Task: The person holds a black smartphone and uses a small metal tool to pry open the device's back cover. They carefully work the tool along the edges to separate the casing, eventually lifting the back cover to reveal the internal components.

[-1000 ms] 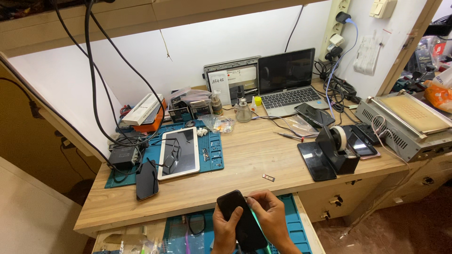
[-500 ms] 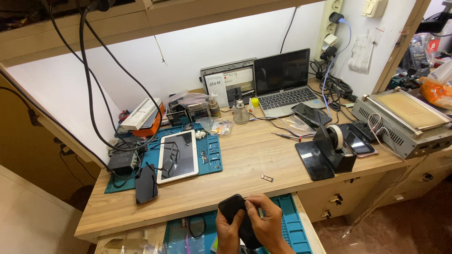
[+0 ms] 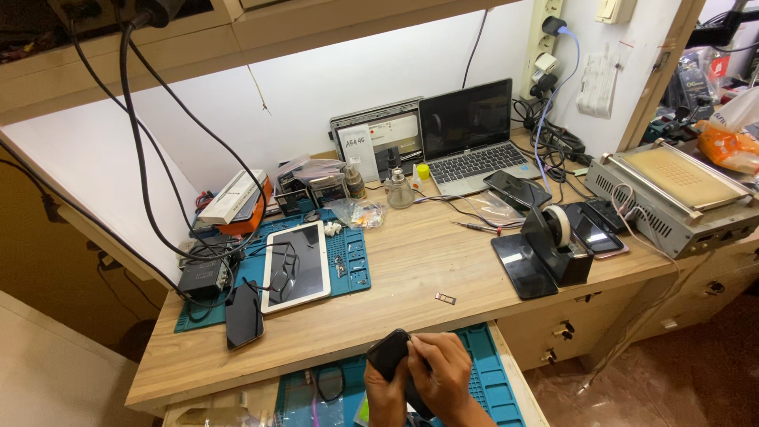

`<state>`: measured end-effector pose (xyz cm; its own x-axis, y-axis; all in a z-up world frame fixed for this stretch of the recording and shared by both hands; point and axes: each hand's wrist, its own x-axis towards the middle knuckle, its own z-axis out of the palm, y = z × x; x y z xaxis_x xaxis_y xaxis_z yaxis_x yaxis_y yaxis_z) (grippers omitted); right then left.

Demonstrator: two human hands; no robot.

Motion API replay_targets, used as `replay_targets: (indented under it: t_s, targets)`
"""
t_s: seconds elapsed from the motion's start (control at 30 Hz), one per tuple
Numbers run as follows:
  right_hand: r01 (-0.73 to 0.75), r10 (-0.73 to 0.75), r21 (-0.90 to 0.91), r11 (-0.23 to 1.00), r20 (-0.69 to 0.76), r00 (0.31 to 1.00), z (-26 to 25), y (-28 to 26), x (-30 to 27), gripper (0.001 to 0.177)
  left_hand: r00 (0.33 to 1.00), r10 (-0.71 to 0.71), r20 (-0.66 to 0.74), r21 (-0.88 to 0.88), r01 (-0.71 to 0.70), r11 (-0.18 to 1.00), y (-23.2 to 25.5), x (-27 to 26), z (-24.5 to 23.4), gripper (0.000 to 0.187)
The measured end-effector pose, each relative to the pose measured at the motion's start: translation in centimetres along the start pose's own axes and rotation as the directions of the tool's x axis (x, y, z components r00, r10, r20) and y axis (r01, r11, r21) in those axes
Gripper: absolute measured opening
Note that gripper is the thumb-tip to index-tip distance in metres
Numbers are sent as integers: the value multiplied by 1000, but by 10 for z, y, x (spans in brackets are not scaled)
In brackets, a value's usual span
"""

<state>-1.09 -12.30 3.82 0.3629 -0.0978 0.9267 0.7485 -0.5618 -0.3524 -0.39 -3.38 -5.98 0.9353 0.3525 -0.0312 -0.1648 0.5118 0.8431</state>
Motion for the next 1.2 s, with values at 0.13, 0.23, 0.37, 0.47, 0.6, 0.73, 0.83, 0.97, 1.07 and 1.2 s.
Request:
replay_targets:
  t_s: [0.13,0.23,0.37,0.47,0.6,0.73,0.83,0.97,1.07,1.2]
  targets:
    - [7,-6,16,1000,-12,1000,0,0,1,4,998,64,21,95,-66,993,-1,1,-4,34]
    - [-21,20,46,999,6,1000,2,5,-3,5,990,136,38,175,-141,974,-6,6,-11,37]
    - [-204,195,118,972,81,977,4,11,-10,5,982,171,76,179,-182,967,-9,8,-17,37]
    - [-181,178,106,978,42,983,3,7,-8,5,986,142,85,132,-152,979,-5,5,-11,36]
    - [-82,82,45,996,-3,997,3,7,-7,5,988,119,103,152,-134,979,-1,4,-9,31]
    - [-93,94,74,993,-10,996,2,4,-5,3,970,189,151,166,-213,963,1,5,-10,29]
    - [-109,109,71,991,5,994,1,5,-3,4,981,131,141,143,-151,978,9,2,-3,31]
    - [-126,121,82,989,63,991,1,4,-1,4,995,59,82,-41,-56,998,8,4,-1,32]
    - [-150,144,95,984,72,987,1,2,-7,3,998,-4,65,-136,13,991,10,2,-1,28]
    - [-182,174,72,981,99,980,2,6,-14,4,994,-91,66,-233,104,967,-3,7,-8,31]
